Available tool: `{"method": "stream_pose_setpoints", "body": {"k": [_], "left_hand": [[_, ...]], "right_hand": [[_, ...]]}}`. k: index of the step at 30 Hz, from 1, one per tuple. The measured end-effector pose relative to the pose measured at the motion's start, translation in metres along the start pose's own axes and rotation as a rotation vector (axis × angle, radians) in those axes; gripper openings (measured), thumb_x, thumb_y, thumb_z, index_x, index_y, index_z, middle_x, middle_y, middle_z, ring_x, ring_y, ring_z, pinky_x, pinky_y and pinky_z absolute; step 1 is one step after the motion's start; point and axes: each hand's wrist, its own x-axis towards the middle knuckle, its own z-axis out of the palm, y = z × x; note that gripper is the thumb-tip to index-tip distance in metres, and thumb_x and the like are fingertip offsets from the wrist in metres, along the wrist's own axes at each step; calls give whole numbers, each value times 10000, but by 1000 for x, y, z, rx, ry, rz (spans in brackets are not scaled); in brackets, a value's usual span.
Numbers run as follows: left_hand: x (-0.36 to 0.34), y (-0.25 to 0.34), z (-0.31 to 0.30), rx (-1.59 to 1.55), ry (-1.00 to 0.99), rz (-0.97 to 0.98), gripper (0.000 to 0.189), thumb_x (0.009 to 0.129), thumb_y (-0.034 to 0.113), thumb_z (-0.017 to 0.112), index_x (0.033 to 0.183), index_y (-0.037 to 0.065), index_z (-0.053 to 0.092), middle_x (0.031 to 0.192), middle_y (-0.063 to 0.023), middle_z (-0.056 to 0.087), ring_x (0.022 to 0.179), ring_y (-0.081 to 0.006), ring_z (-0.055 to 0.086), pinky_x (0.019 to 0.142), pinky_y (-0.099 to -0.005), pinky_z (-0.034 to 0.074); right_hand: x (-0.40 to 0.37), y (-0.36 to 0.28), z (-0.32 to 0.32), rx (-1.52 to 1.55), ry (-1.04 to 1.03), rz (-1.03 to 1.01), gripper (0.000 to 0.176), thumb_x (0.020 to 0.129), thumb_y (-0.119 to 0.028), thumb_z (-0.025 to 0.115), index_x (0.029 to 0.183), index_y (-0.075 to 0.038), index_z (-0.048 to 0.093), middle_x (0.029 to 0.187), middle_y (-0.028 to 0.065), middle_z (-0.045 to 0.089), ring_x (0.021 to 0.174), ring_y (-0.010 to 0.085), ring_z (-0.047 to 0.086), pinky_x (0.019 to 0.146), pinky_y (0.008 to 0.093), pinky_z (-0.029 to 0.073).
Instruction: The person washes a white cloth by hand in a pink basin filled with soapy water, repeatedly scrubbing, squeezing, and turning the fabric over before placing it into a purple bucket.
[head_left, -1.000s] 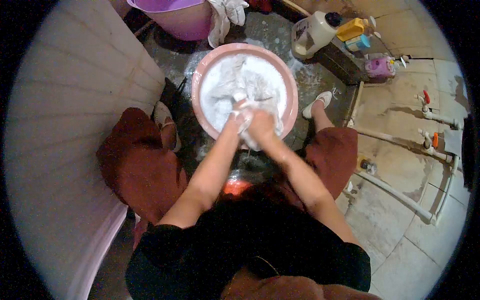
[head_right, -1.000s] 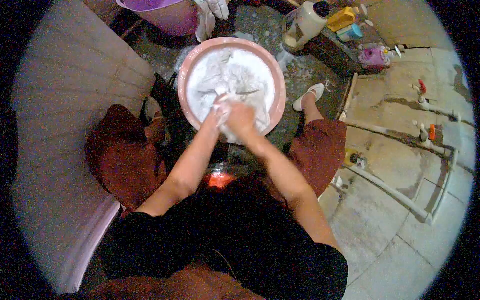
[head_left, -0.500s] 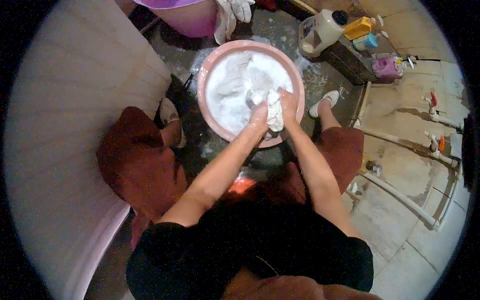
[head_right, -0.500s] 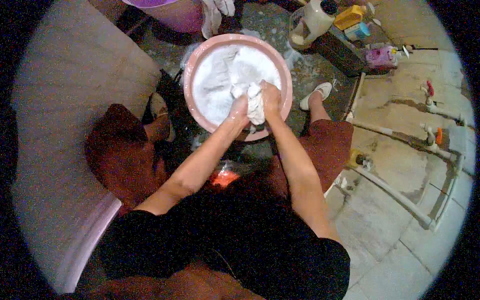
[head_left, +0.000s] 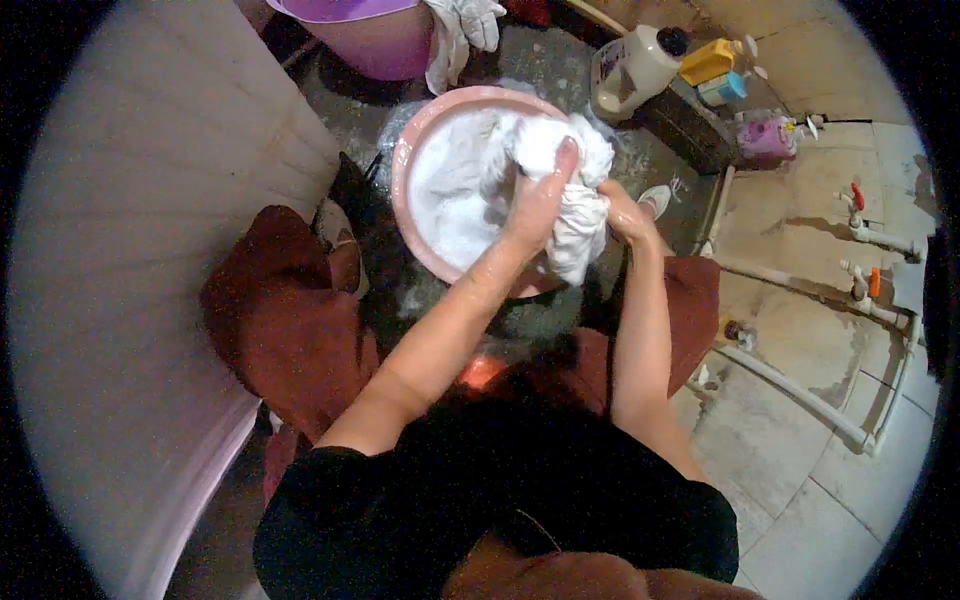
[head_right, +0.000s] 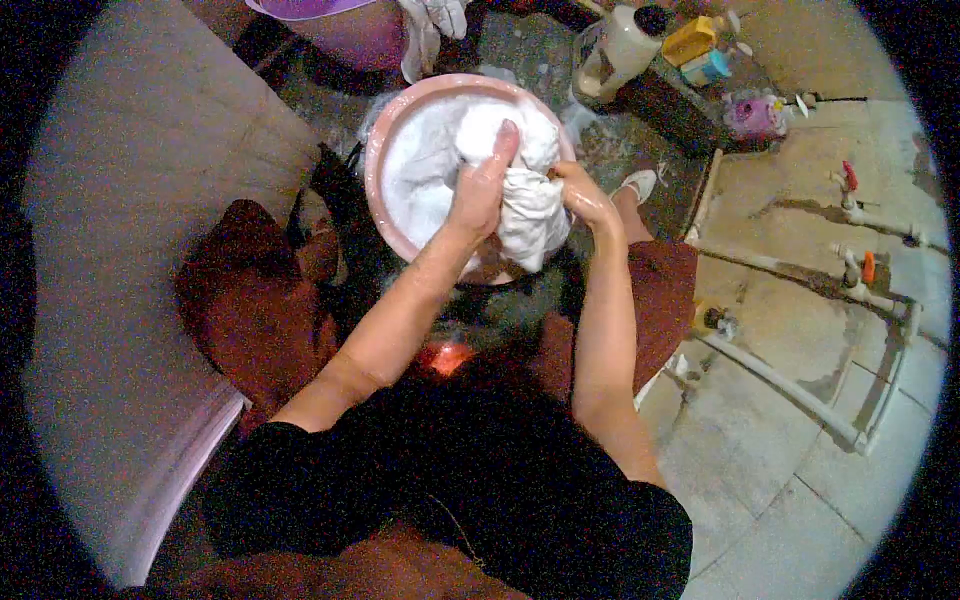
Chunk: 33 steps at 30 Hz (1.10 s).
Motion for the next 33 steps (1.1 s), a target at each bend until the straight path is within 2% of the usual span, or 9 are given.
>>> {"method": "stream_pose_setpoints", "body": {"k": [8,14,17,19,20,25,29,31,33], "left_hand": [[48,-78,-105,-633,102,-320,572,858,482,492,1240,59,442,1195,-125,533,1088,-291,522,928,-448,415],[31,-77,-145,-656,8,-489,445,856,394,531,1102,23,540,1015,-139,601,899,-281,593,780,-397,494],[45,-108,-177,-635,-275,-521,291,838,197,543,1045,-7,556,948,-161,601,783,-269,607,654,-365,522],[33,-113,-142,337,199,-192,277,874,195,471,1059,8,558,932,-120,617,756,-240,611,658,-363,513],[35,-113,-111,-328,371,-298,274,871,199,484,1054,11,563,918,-109,623,763,-228,614,676,-355,513],[24,-96,-115,-371,379,-341,343,900,270,455,1092,-3,532,960,-133,600,849,-250,593,749,-376,493],[13,-93,-132,-654,-147,-424,456,920,362,395,1190,1,463,1048,-134,567,905,-260,569,821,-382,470],[26,-114,-109,-182,491,-258,456,926,344,400,1237,11,425,1077,-143,546,944,-250,550,845,-379,458],[46,-165,-116,-337,370,-216,439,925,294,428,1260,12,397,1115,-140,534,968,-251,545,851,-390,458]], "right_hand": [[-1,3,113,-249,309,-114,700,841,-219,549,1372,5,152,1340,244,349,1249,331,348,1021,366,280],[-20,-35,149,-573,392,-263,267,791,-252,588,709,-5,532,693,204,570,660,389,574,613,456,463],[-11,-34,152,-612,338,-230,279,824,-278,535,824,-6,600,754,212,608,687,362,604,630,446,461],[34,27,123,-282,490,42,313,779,-355,562,818,-57,651,700,179,614,620,374,602,601,446,475],[39,21,90,-121,436,135,322,788,-345,557,872,-47,645,755,186,619,680,375,605,637,440,475],[22,14,136,-257,683,-22,383,814,-310,544,1017,14,571,1010,243,561,960,396,528,831,451,415],[29,43,178,-440,641,-183,241,828,-210,501,803,11,592,804,207,605,737,390,575,673,448,454],[52,37,113,-181,535,239,295,856,-234,470,793,18,609,771,224,606,717,358,588,653,411,460],[59,66,89,77,500,223,371,888,-277,442,807,40,617,757,234,609,698,344,591,662,401,454]]}}
